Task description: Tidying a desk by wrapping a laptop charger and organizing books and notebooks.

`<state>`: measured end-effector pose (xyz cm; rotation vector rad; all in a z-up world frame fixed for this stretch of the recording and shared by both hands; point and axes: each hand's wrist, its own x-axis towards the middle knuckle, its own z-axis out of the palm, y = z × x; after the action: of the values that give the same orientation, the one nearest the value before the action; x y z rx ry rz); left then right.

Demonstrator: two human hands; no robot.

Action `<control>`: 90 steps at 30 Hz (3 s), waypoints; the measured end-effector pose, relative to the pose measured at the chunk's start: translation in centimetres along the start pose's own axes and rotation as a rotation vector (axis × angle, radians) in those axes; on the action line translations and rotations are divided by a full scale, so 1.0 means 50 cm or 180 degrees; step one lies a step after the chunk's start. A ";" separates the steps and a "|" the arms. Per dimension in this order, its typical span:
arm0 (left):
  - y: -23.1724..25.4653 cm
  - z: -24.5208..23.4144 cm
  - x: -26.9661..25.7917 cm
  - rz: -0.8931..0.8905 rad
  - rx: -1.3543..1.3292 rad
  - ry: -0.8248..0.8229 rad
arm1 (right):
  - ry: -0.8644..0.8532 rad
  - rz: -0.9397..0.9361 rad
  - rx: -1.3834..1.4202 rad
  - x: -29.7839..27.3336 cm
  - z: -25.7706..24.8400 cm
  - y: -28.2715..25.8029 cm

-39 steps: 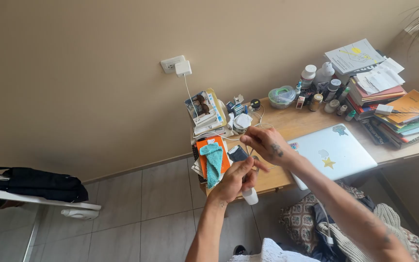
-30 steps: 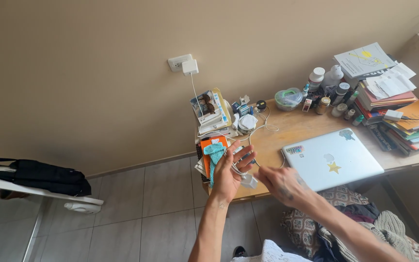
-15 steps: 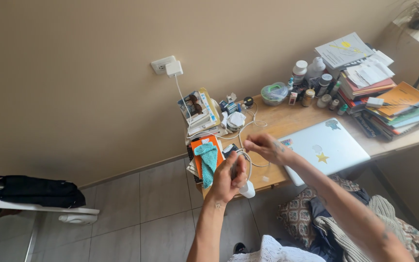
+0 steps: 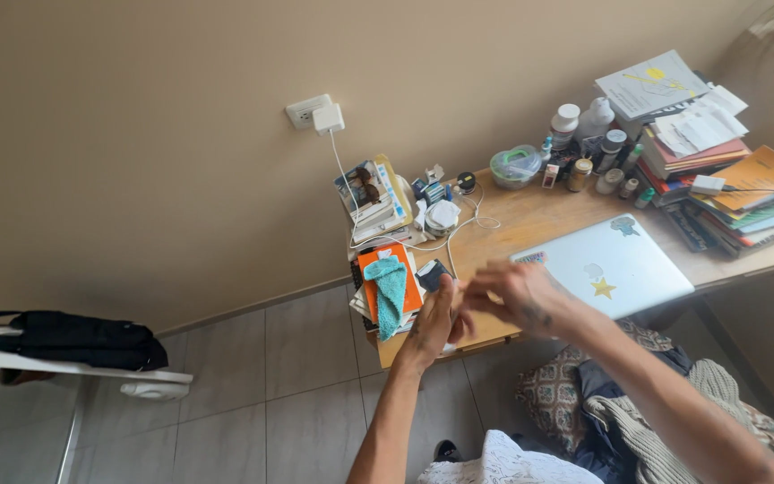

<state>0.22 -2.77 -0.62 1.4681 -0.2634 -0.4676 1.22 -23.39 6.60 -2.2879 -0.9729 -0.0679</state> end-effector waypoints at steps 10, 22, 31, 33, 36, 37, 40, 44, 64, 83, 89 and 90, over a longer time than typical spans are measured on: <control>0.000 -0.027 -0.030 -0.0384 -0.1821 -0.0474 | 0.0753 0.0666 0.2629 0.021 0.110 0.083; -0.020 -0.027 -0.011 -0.0379 -0.2276 -0.0595 | 0.0371 0.1326 0.3152 -0.030 0.143 0.061; 0.006 -0.022 -0.003 -0.0623 -0.1428 0.0026 | 0.0285 0.1126 0.4758 -0.038 0.159 0.109; -0.019 -0.026 0.002 -0.0270 -0.1299 0.0005 | -0.0026 0.1056 0.5407 -0.045 0.161 0.107; -0.010 -0.016 0.000 -0.0143 -0.1355 0.0082 | -0.0067 0.0639 0.5478 -0.048 0.163 0.102; -0.017 -0.015 -0.002 -0.0141 -0.1353 0.0083 | -0.0068 0.0636 0.5477 -0.048 0.154 0.087; -0.023 -0.007 -0.007 0.0095 -0.1417 0.0275 | 0.0135 0.0710 0.3731 -0.053 0.135 0.051; -0.009 -0.008 -0.013 -0.0023 -0.1487 0.0234 | 0.0609 0.1795 0.2566 -0.072 0.142 0.056; -0.038 0.022 0.001 0.0154 -0.2007 0.0490 | 0.2017 0.1830 0.3683 -0.167 0.366 0.108; -0.058 0.029 0.037 0.0270 -0.0891 0.0905 | 0.1268 0.1779 0.4293 -0.116 0.310 0.184; -0.022 0.024 0.031 0.0508 0.0977 0.0409 | 0.0476 0.1186 0.3065 -0.102 0.247 0.165; -0.017 0.023 0.035 0.0499 0.1069 0.0421 | 0.0480 0.1060 0.2172 -0.099 0.244 0.173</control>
<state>1.15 -4.63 -1.55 1.7819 -0.3612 -0.2032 0.97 -23.93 -9.13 -1.7436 -0.4291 0.2010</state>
